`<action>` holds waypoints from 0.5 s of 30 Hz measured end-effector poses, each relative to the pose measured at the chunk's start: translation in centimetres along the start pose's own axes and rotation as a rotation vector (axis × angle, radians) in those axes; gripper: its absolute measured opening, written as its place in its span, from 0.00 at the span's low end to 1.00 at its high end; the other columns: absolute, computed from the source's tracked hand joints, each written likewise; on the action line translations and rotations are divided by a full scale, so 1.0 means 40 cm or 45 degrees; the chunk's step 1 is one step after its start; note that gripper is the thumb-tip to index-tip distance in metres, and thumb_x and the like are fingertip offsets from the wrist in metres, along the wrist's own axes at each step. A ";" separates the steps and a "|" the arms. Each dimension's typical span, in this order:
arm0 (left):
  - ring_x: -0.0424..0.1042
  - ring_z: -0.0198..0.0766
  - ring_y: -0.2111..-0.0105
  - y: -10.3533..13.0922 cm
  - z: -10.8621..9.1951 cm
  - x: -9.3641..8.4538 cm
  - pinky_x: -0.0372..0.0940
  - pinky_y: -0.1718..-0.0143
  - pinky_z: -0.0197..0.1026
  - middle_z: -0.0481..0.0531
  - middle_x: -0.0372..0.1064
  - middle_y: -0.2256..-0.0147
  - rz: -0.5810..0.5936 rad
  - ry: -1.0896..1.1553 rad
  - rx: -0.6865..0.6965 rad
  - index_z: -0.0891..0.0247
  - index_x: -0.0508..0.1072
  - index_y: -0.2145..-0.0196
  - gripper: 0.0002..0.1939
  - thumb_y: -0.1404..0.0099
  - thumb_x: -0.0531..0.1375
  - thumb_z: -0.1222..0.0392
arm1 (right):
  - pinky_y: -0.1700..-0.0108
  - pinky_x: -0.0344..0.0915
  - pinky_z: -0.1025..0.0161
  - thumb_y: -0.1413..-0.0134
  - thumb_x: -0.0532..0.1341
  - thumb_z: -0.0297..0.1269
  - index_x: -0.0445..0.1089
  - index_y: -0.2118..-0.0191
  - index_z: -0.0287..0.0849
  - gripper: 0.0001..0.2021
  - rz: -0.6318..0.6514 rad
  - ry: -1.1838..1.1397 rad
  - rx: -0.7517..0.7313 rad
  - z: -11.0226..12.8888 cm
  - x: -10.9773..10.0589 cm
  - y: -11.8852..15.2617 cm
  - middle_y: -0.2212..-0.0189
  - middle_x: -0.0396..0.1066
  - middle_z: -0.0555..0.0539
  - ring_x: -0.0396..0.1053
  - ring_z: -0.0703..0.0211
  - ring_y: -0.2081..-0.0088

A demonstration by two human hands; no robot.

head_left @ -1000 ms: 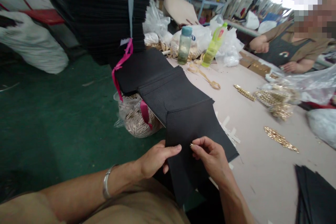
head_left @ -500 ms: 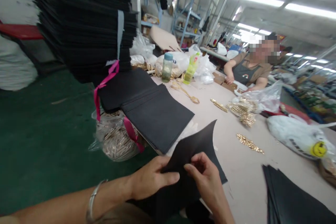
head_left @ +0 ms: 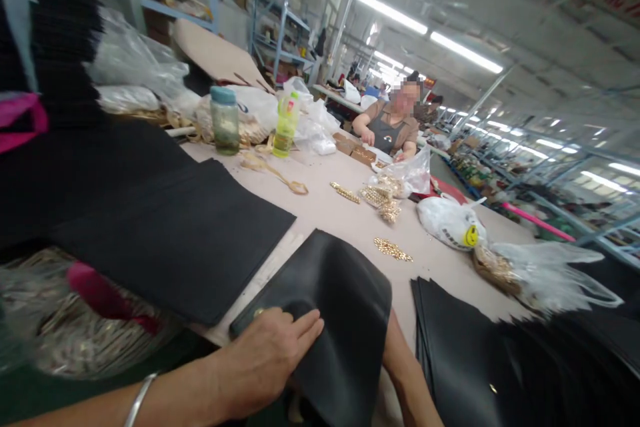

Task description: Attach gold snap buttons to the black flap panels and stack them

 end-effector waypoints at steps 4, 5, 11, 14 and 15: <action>0.73 0.49 0.62 -0.006 0.000 0.072 0.71 0.61 0.54 0.62 0.54 0.35 0.122 0.073 -0.093 0.68 0.58 0.36 0.41 0.50 0.55 0.70 | 0.52 0.67 0.62 0.43 0.55 0.32 0.74 0.52 0.41 0.16 -0.048 0.747 0.271 -0.166 -0.148 -0.062 0.57 0.76 0.44 0.73 0.55 0.56; 0.73 0.50 0.60 -0.004 0.001 0.078 0.71 0.59 0.55 0.62 0.52 0.34 0.145 0.104 -0.107 0.67 0.57 0.35 0.43 0.50 0.56 0.69 | 0.51 0.67 0.61 0.42 0.55 0.32 0.74 0.51 0.38 0.17 -0.111 0.859 0.368 -0.209 -0.200 -0.081 0.56 0.76 0.42 0.74 0.54 0.56; 0.71 0.49 0.55 0.006 0.007 0.075 0.69 0.53 0.53 0.63 0.51 0.34 0.250 0.208 -0.149 0.63 0.54 0.34 0.45 0.47 0.64 0.66 | 0.51 0.64 0.56 0.40 0.53 0.34 0.75 0.51 0.34 0.18 -0.140 1.109 0.616 -0.377 -0.358 -0.200 0.57 0.77 0.35 0.73 0.45 0.53; 0.71 0.50 0.56 0.005 0.008 0.073 0.69 0.54 0.54 0.63 0.55 0.36 0.225 0.209 -0.148 0.63 0.54 0.34 0.44 0.46 0.66 0.61 | 0.55 0.64 0.57 0.41 0.54 0.35 0.78 0.54 0.39 0.17 -0.045 1.163 0.658 -0.417 -0.360 -0.236 0.59 0.78 0.36 0.74 0.45 0.56; 0.71 0.50 0.56 0.004 0.007 0.074 0.69 0.55 0.54 0.63 0.56 0.36 0.215 0.211 -0.135 0.64 0.54 0.34 0.44 0.45 0.67 0.60 | 0.57 0.64 0.57 0.41 0.55 0.34 0.79 0.55 0.39 0.16 -0.014 1.177 0.673 -0.425 -0.360 -0.242 0.60 0.78 0.36 0.74 0.44 0.56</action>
Point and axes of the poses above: each hand's wrist, its own y-axis away from the middle knuckle, its own x-axis out of the palm, z = x × y, the point moved 8 cm from there along -y, towards the middle knuckle
